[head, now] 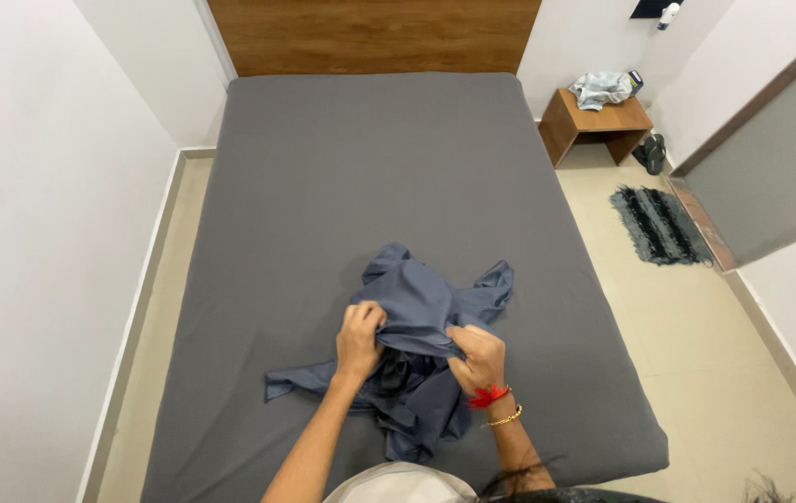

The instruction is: The person fits a grey sheet over the corners of a mattress and kemudian spreads a second grey striped sheet over the bed, smoothing it with both hands and tucking the edges under the mattress.

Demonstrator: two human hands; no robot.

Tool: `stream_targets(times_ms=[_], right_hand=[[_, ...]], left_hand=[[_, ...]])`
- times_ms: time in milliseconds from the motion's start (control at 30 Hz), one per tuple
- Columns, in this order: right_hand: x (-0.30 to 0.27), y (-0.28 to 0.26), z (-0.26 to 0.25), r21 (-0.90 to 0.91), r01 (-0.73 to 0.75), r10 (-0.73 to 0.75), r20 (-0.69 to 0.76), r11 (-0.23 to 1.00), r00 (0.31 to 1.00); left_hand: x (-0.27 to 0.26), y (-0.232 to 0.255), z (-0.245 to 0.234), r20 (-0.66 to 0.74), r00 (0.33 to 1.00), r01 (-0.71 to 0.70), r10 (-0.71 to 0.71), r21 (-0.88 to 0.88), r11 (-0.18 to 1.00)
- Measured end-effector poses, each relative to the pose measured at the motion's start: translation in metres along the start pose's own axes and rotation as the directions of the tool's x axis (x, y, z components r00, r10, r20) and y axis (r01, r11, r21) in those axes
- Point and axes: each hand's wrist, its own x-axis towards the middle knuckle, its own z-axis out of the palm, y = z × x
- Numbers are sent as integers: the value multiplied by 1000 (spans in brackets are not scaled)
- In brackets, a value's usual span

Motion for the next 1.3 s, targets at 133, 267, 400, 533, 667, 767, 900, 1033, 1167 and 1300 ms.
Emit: stream_targets(times_ms=[133,267,400,533,667,767,900,1033,1167,1300], right_hand=[[3,-6,-25,85,18,-4,-158,996,987],[-9,4,-59,193,-15,90,-389,981,917],[-21,23,-80,384,92,180,-614,919,769],[-26,36,-71,500,-51,348,-522,864,779],[-26,60,-68,649,-273,578,-316,710,752],[-52,101,-58,791,-384,752,-140,476,644],[-79,184,-40,731,-608,891,-1,310,453],[-71,226,-33,175,-732,742,13,659,671],[-43,216,5,-329,-500,597,381,801,706],[-45,218,68,-676,-233,712,631,699,307]], left_hand=[[-5,-58,12,-118,976,195,-182,119,973],[-7,-123,13,-223,955,241,-197,192,951],[-9,-171,8,-278,928,305,-248,184,934],[-2,-186,1,-297,861,478,-414,188,858],[21,-160,-45,-511,777,235,-369,-309,922],[18,-118,-106,-472,792,123,-386,-496,859],[8,-80,-140,-195,975,61,-106,-225,973],[-10,-93,-131,408,891,70,-199,310,948],[-50,-142,-74,679,489,130,-548,565,815],[-89,-212,4,611,410,164,-677,681,714]])
